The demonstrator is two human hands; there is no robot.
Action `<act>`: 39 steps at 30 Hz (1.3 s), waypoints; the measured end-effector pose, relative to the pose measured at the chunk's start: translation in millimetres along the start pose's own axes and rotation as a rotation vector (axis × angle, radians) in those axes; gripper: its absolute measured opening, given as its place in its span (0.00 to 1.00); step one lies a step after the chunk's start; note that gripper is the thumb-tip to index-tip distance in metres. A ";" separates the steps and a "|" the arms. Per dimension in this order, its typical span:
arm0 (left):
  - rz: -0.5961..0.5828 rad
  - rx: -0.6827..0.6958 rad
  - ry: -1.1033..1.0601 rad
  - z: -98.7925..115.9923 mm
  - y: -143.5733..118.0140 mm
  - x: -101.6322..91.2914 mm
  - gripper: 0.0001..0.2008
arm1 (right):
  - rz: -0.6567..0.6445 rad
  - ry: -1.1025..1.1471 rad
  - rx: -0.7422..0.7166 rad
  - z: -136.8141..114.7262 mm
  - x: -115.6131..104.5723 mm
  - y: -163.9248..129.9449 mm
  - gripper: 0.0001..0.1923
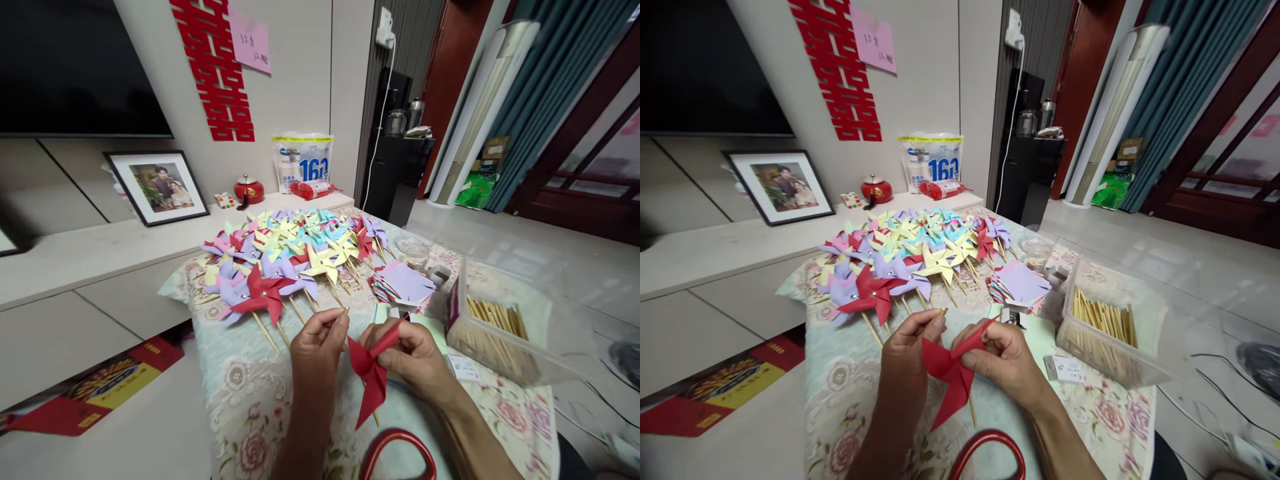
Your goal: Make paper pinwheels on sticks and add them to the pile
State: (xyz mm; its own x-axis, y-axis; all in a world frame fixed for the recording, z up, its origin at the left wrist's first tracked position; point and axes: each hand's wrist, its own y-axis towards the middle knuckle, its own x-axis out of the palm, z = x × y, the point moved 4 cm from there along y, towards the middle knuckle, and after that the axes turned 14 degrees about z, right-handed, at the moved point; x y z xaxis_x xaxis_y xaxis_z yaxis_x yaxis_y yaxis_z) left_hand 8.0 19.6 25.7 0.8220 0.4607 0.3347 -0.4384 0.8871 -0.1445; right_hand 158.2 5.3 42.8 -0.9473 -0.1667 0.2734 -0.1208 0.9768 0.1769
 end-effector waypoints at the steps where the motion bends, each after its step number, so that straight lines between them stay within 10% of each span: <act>1: -0.019 0.013 0.014 -0.7 -1.8 1.5 0.10 | 0.007 0.001 -0.052 -1.9 0.7 1.2 0.05; 15: -0.140 0.362 0.100 17.4 -23.9 10.2 0.04 | 0.259 -0.411 -0.727 -25.2 -0.2 -2.0 0.07; 29: -0.277 0.588 0.118 19.4 -24.4 8.5 0.07 | 0.280 -0.516 -0.841 -27.2 1.3 -4.4 0.10; 39: -0.255 0.486 0.041 10.0 -24.5 8.7 0.08 | 0.280 -0.526 -0.839 -25.6 2.0 -4.4 0.11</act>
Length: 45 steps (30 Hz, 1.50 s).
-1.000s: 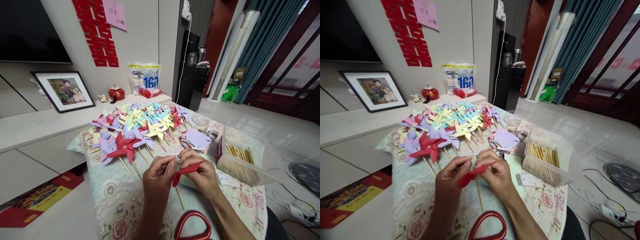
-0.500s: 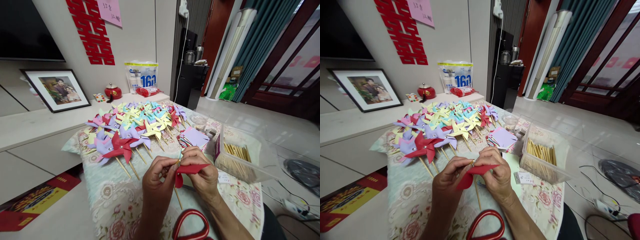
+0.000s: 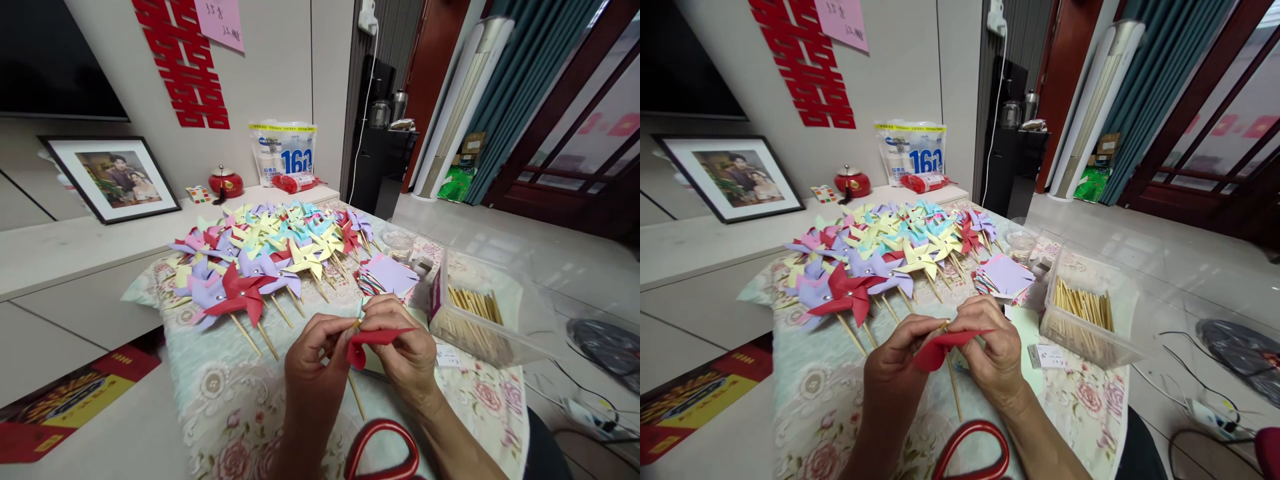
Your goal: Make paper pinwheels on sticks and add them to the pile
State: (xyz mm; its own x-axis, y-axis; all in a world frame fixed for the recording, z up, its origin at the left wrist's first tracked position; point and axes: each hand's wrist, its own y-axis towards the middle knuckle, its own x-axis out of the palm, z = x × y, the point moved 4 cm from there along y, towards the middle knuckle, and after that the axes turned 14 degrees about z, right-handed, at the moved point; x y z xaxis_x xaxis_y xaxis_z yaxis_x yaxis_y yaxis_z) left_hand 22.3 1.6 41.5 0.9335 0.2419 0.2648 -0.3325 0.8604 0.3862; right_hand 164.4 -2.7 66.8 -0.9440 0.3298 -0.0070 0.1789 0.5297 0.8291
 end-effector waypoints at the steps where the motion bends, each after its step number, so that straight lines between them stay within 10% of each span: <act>1: 0.013 -0.005 -0.007 -0.4 -0.4 0.3 0.07 | -0.002 -0.001 -0.004 -0.7 0.1 0.3 0.11; 45: -0.050 0.032 0.062 0.0 -0.7 -1.6 0.08 | -0.012 -0.078 -0.049 -7.3 0.4 -0.2 0.13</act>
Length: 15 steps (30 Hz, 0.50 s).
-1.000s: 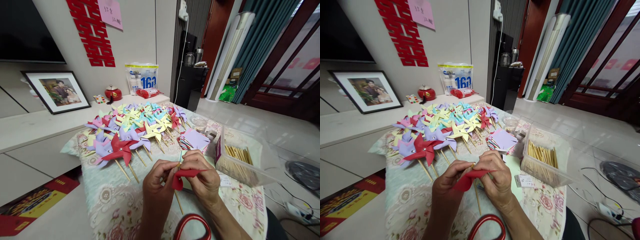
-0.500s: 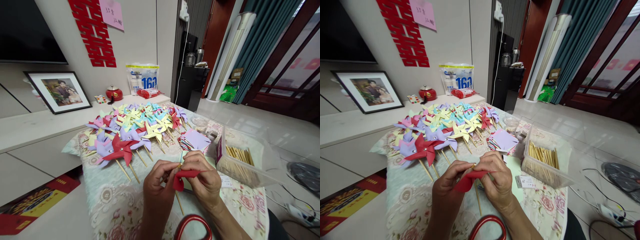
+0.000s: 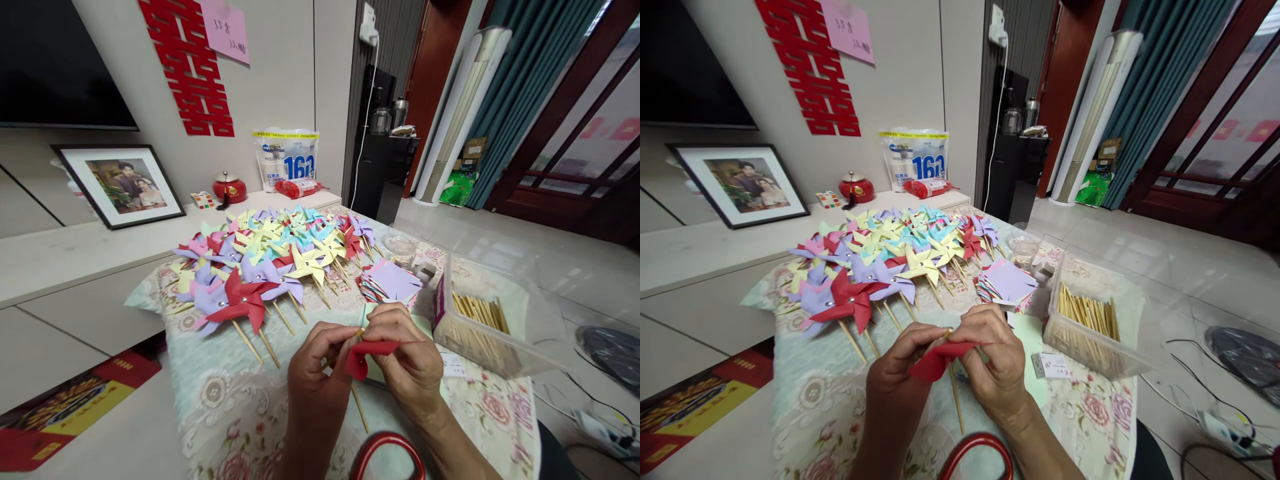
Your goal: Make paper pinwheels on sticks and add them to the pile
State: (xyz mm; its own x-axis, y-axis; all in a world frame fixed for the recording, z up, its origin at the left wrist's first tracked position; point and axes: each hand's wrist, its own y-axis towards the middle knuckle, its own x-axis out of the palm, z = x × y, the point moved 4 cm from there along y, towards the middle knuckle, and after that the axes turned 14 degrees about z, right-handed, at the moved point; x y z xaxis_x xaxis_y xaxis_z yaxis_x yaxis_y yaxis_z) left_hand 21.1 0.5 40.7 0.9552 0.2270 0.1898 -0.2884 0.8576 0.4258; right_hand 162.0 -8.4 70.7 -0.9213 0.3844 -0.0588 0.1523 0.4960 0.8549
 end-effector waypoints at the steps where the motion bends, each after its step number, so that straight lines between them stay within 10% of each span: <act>1: -0.004 0.022 0.015 1.7 0.3 -0.2 0.09 | 0.004 0.003 0.002 0.6 0.1 -0.7 0.13; 15: -0.063 0.336 0.177 23.2 3.8 -3.2 0.11 | 0.043 -0.036 -0.075 -0.9 -3.2 0.4 0.14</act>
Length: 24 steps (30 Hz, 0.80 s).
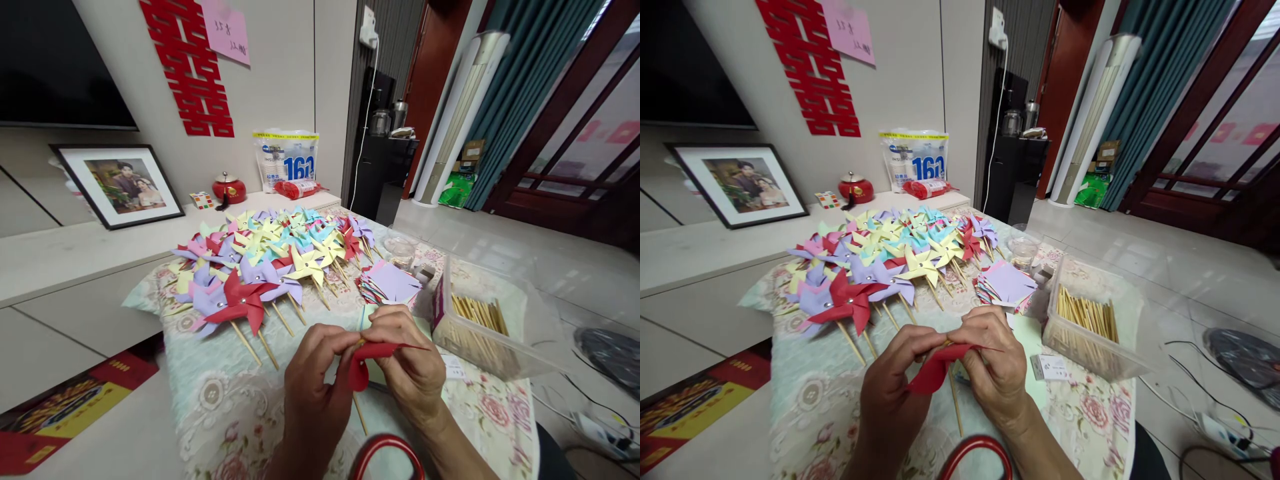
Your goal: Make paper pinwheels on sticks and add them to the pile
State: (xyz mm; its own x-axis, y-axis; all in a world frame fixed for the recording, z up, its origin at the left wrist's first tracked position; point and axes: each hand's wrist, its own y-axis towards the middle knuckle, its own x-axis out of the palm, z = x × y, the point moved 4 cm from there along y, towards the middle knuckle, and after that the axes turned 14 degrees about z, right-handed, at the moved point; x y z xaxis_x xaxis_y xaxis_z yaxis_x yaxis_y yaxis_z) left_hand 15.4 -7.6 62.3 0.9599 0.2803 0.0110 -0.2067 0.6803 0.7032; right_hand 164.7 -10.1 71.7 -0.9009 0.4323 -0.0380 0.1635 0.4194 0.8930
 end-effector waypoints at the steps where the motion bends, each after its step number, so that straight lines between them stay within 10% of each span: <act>1: 0.004 0.013 0.013 1.3 0.5 0.0 0.11 | 0.009 -0.002 0.000 -0.3 -0.6 0.4 0.14; 24: 0.068 -0.118 -0.067 -4.4 -0.1 0.6 0.09 | 0.016 0.085 0.180 10.3 1.8 -9.3 0.08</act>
State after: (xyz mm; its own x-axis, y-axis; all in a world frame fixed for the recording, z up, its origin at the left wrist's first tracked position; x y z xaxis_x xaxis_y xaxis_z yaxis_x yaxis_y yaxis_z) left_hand 15.2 -4.5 59.0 0.9524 0.2859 0.1060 -0.2893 0.7373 0.6104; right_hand 165.7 -5.0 58.7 -0.9270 0.3745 0.0201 0.2404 0.5521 0.7984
